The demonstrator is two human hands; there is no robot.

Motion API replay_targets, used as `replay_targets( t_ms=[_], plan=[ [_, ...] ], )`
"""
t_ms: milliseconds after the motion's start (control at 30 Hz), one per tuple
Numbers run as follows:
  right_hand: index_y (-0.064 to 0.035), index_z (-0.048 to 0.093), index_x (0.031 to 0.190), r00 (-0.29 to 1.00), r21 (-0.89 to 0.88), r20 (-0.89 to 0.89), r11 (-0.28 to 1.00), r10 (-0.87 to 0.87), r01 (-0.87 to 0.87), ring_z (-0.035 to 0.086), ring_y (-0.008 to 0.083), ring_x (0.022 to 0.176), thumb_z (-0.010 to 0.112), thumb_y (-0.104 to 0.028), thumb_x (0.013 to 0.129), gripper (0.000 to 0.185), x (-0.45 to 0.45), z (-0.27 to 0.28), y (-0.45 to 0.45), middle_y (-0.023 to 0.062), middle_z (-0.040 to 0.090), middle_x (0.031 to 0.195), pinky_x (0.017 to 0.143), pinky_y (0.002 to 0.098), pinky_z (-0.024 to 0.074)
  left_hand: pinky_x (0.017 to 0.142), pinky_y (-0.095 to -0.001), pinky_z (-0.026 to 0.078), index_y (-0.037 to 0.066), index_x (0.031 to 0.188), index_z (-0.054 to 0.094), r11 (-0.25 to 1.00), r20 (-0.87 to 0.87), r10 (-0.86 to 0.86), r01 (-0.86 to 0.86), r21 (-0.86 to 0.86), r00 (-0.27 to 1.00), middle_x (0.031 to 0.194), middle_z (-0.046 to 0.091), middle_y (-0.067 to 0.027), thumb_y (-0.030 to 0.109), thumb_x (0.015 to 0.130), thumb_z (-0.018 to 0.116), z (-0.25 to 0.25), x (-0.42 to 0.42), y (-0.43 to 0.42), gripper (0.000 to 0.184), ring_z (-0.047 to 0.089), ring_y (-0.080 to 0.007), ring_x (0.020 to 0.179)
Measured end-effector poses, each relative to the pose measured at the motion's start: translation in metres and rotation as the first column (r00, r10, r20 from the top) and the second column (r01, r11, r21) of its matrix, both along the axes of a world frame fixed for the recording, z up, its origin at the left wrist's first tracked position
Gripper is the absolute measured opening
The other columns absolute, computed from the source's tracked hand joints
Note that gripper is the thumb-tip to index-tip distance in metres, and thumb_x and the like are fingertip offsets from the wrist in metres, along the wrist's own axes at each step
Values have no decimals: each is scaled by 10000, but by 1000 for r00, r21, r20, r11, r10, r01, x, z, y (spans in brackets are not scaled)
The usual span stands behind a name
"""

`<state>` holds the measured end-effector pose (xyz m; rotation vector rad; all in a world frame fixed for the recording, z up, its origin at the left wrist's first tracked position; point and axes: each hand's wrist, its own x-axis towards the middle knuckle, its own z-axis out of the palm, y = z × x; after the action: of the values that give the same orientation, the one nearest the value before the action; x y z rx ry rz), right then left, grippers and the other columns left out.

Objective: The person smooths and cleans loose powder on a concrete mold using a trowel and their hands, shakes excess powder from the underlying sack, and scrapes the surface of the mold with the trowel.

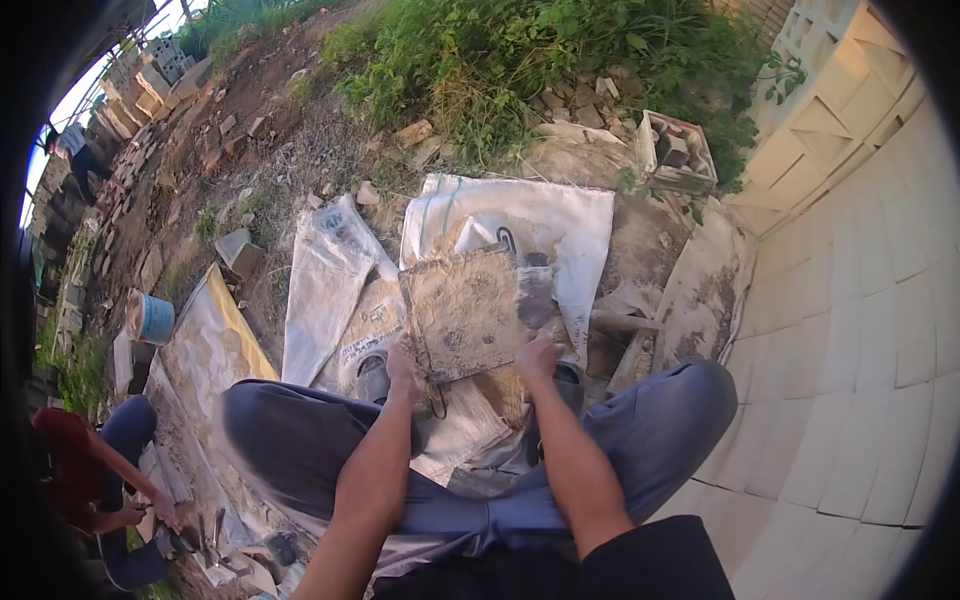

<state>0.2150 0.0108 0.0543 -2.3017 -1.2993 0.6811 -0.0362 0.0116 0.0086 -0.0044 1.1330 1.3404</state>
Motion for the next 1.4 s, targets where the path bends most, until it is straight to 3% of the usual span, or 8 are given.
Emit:
replay_targets(
  t_ms=[267, 467, 533, 633, 767, 1200, 1300, 1400],
  plan=[
    [18, 603, 987, 976, -19, 218, 1000, 19, -16, 609, 451, 910, 500, -368, 897, 409, -3, -11, 15, 295, 631, 939, 808, 501, 478, 1014, -375, 378, 36, 1360, 437, 990, -29, 35, -31, 140, 999, 1305, 519, -104, 441, 1004, 245, 25, 16, 39, 572, 507, -246, 1162],
    [7, 582, 955, 964, -19, -79, 966, 254, -257, 612, 457, 862, 502, -342, 898, 363, -96, 30, -8, 276, 636, 869, 784, 521, 477, 1032, -397, 365, 39, 1388, 392, 998, -301, 0, 19, 59, 954, 1381, 457, -120, 409, 1010, 240, 33, 3, 36, 551, 484, -262, 1203],
    [-2, 575, 921, 953, -23, -80, 955, 292, -295, 611, 449, 878, 514, -339, 890, 343, -103, 41, -13, 260, 640, 883, 789, 515, 478, 1075, -426, 297, 42, 1401, 367, 995, 104, 98, -100, 6, 990, 1411, 424, -128, 435, 1000, 281, 44, 0, 37, 568, 424, -280, 1265],
    [-8, 576, 933, 872, 16, -72, 875, 484, -485, 616, 446, 865, 505, -332, 896, 333, -107, 55, -10, 260, 643, 884, 784, 519, 479, 1122, -440, 181, 45, 1431, 304, 997, 100, 74, -73, -7, 992, 1459, 356, -137, 481, 976, 347, 47, -3, 40, 631, 326, -287, 1336],
    [-1, 595, 973, 994, 81, -40, 992, 98, -94, 621, 440, 867, 496, -315, 901, 336, -73, 39, 36, 271, 643, 889, 771, 511, 485, 1149, -410, 64, 46, 1469, 192, 999, 58, 29, -30, 31, 998, 1517, 234, -139, 494, 951, 412, -10, -21, 55, 719, 219, -268, 1391],
    [-33, 600, 983, 882, -86, -39, 878, 470, -471, 612, 447, 825, 523, -391, 892, 378, -139, 38, -5, 260, 641, 860, 761, 515, 473, 1039, -364, 340, 50, 1305, 465, 983, 23, 64, -67, 170, 998, 1259, 546, -95, 403, 975, 422, 1, -21, 64, 485, 495, -224, 1170],
    [-35, 593, 964, 841, -92, -28, 836, 541, -541, 617, 438, 820, 518, -382, 897, 361, -121, 41, -7, 245, 645, 842, 745, 516, 474, 1017, -383, 376, 56, 1256, 506, 971, 97, 230, -221, -95, 968, 1198, 599, -90, 343, 1009, 323, -9, -30, 43, 421, 552, -242, 1110],
    [-33, 582, 962, 966, 61, -30, 966, 255, -253, 626, 432, 837, 501, -345, 905, 327, -92, 40, 16, 246, 648, 863, 736, 519, 483, 1049, -400, 356, 40, 1259, 498, 976, 201, 216, -215, -31, 955, 1221, 587, -102, 343, 1011, 308, 43, -9, 32, 435, 543, -248, 1141]
  ],
)
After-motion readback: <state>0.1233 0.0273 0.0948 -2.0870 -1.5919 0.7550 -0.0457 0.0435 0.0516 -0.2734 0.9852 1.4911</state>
